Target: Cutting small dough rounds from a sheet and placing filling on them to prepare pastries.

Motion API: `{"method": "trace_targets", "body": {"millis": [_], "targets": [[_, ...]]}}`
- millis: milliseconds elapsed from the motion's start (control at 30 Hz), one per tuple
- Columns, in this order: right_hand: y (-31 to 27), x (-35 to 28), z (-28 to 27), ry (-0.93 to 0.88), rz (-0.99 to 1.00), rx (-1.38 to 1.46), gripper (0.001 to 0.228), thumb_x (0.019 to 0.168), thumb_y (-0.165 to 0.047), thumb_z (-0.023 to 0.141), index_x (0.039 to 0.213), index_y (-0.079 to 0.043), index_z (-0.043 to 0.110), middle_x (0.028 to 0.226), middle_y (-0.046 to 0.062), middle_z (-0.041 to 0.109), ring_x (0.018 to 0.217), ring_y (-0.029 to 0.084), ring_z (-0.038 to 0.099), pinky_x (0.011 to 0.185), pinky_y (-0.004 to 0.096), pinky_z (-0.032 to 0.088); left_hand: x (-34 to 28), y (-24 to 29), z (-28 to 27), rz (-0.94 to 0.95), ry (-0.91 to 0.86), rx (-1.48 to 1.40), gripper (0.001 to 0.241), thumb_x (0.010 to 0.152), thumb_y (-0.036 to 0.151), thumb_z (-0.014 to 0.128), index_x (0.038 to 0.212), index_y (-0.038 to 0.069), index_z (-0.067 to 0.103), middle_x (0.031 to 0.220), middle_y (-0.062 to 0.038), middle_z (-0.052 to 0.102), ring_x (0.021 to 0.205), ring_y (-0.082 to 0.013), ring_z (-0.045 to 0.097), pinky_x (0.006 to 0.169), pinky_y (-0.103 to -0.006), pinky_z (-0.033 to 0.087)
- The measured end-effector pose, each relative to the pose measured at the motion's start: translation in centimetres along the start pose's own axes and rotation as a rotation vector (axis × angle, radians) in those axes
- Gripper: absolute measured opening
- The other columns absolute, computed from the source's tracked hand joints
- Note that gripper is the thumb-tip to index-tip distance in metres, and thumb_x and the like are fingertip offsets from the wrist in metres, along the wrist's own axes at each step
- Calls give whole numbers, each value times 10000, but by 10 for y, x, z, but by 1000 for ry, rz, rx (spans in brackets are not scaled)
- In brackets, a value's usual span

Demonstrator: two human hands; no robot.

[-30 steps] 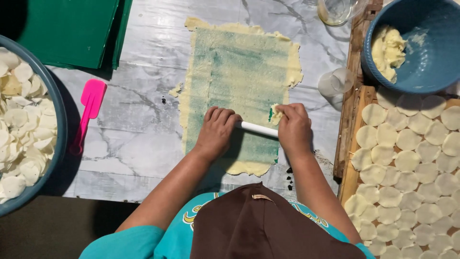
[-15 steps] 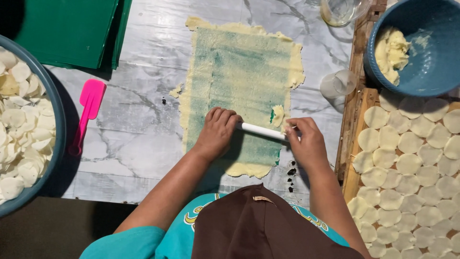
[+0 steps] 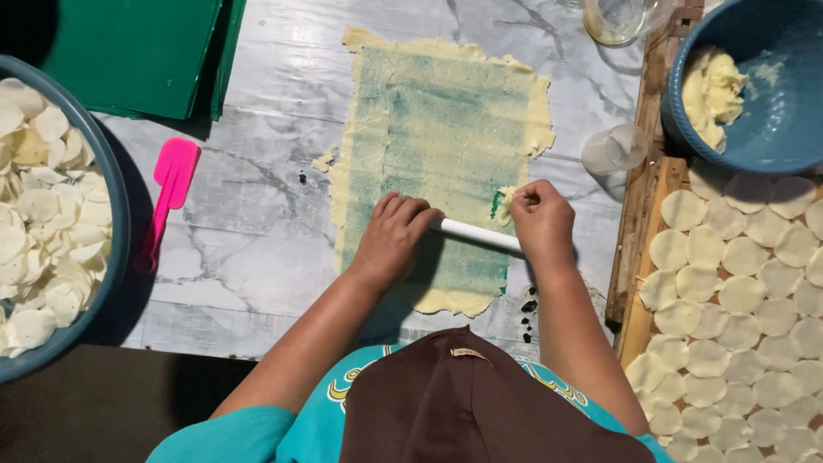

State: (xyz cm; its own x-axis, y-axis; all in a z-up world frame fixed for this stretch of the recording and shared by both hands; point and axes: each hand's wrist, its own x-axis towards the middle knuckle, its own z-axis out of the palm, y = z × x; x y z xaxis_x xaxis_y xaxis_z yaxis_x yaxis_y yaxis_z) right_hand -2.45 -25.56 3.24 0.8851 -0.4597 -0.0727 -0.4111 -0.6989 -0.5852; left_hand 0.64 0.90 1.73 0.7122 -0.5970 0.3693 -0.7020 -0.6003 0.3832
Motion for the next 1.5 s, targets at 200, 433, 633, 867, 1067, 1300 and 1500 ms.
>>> {"method": "trace_targets", "body": {"millis": [200,433,633,867,1067,1300,1500], "targets": [[-30,-18,18,-53,-294,-11,115,886,-163,706,998,-147,726,918,87,685,906,323,723,789,410,595,8,-1,11,29,6,68,241,925,152,609,1159,180,659,1065,-44,630,1098,-254,604,1108,-485,393],[-41,-35,-57,-177,-407,-18,381,917,-141,685,1298,-134,692,1112,109,610,978,329,680,862,456,554,13,1,2,59,68,93,202,978,154,540,1154,158,638,1061,-59,605,1065,-264,598,1075,-484,408],[37,-19,-50,-181,-462,-402,426,907,-275,712,1331,-293,679,1098,30,598,1076,309,619,914,467,476,48,3,24,135,219,109,163,992,207,556,1118,191,659,1038,-45,610,1005,-246,606,1001,-440,459],[24,-17,-31,-48,-480,-415,659,1010,-361,536,1558,-17,412,1607,258,347,1462,421,340,1145,580,275,77,-19,33,57,7,30,331,1026,278,560,1354,276,612,1164,-58,567,1173,-294,574,1016,-463,463],[30,-16,-4,0,-509,-452,717,1079,-412,449,1632,-1,249,1684,257,245,1552,394,233,1202,638,103,79,-24,-3,0,-220,81,524,1060,372,534,1562,265,426,1660,-132,327,1553,-313,259,1196,-480,297],[31,-58,-3,-91,-446,-468,748,1070,-506,343,1652,-67,174,1720,172,173,1580,326,175,1245,607,6,39,-11,12,-155,-250,125,549,1093,461,381,1611,283,340,1683,-75,308,1561,-241,252,1256,-467,157],[33,4,6,8,-522,-459,712,1083,-455,434,1644,-60,245,1712,191,210,1574,361,202,1215,659,19,73,-19,26,-256,-260,121,614,1098,549,222,1609,238,359,1697,-97,260,1575,-273,201,1271,-489,81]]}}
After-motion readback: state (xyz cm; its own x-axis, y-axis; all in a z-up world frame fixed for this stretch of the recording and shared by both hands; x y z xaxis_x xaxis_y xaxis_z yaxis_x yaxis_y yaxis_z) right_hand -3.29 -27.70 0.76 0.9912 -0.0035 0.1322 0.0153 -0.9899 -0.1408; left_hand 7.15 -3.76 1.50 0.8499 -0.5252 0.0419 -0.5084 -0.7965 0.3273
